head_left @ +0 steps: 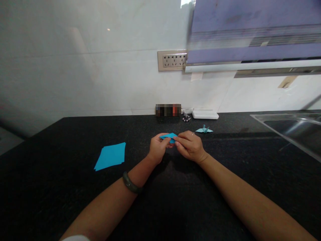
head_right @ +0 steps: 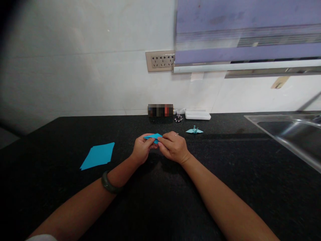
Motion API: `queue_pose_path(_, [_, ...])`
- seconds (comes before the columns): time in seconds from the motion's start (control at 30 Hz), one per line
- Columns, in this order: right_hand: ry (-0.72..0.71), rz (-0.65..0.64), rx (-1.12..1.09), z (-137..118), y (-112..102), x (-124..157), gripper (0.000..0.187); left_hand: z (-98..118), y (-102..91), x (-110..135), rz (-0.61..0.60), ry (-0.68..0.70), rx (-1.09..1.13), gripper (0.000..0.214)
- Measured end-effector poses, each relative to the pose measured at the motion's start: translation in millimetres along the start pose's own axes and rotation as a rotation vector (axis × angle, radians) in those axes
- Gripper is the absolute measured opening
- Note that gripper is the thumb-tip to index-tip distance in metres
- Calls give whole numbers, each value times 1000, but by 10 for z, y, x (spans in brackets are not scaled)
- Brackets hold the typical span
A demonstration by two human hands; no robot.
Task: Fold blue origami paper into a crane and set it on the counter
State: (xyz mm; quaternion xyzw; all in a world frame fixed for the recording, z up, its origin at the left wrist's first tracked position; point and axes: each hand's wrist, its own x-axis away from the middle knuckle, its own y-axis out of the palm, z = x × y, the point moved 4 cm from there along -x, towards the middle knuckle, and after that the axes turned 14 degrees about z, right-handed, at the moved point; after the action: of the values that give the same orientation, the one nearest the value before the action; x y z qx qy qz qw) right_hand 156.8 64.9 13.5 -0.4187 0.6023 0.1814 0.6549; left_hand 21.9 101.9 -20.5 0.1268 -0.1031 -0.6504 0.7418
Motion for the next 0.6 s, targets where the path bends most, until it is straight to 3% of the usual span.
queue_pose_path(0.27, [88, 44, -14, 47, 11, 22, 18, 5, 10, 21, -118, 3, -5, 28])
queue_pose_path(0.43, [164, -35, -79, 16, 57, 27, 16, 28, 6, 3, -66, 113, -139, 28])
queue_pose_path(0.6, [607, -6, -214, 117, 144, 52, 18, 17, -30, -37, -61, 174, -274, 29])
